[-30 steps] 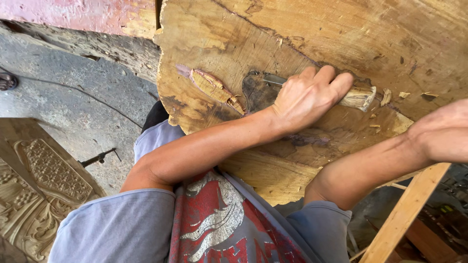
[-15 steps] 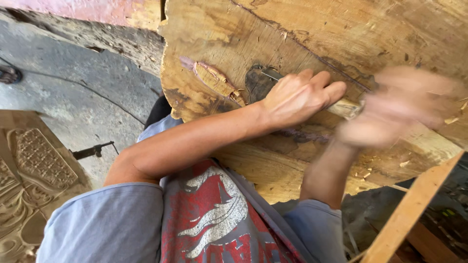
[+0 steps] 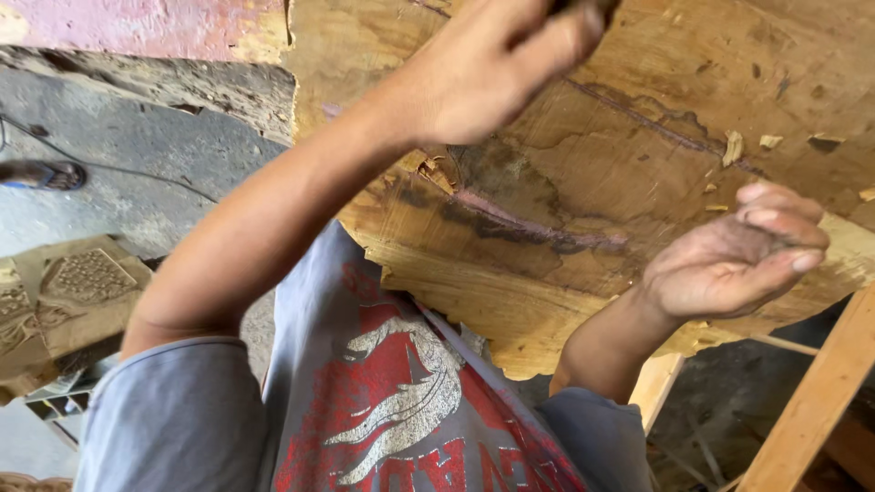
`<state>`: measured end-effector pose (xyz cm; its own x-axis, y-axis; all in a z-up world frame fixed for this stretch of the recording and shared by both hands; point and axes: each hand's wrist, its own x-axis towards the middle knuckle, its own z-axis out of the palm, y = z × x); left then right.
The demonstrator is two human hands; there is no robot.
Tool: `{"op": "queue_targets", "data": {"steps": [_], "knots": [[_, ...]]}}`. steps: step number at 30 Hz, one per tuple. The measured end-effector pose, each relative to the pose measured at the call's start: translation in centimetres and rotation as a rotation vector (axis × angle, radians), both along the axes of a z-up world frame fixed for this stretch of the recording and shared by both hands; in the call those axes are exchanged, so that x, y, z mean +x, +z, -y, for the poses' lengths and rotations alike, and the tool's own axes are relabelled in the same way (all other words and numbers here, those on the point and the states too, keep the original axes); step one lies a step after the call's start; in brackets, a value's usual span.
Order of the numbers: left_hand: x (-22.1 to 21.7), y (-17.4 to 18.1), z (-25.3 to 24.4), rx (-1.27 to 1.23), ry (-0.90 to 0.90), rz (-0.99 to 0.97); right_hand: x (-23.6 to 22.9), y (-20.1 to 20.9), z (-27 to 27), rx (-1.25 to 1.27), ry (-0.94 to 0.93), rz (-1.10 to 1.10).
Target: The person carves a large wooden slab using a chisel and hammer, then applies a pinkish filler to a carved area with a putty knife. The person smooths the filler and continues carving around the filled section.
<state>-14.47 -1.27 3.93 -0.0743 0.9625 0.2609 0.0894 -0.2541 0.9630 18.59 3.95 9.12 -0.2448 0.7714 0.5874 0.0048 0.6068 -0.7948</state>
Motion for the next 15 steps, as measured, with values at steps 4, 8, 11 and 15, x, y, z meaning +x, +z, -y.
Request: {"op": "queue_targets", "data": {"steps": [4, 8, 11, 15], "knots": [[1.8, -0.7, -0.7, 0.104, -0.09, -0.122, -0.9, 0.8, 0.0, 0.07, -0.093, 0.025], [3.8, -1.5, -2.0, 0.104, -0.138, -0.193, -1.2, 0.9, 0.1, 0.118, -0.098, 0.054], [4.6, -2.0, -2.7, 0.172, -0.166, -0.179, -0.9, 0.5, 0.0, 0.097, -0.078, 0.004], [5.0, -2.2, -2.7, 0.103, -0.223, -0.26, 0.1, -0.5, 0.1, 0.075, -0.195, -0.063]]}}
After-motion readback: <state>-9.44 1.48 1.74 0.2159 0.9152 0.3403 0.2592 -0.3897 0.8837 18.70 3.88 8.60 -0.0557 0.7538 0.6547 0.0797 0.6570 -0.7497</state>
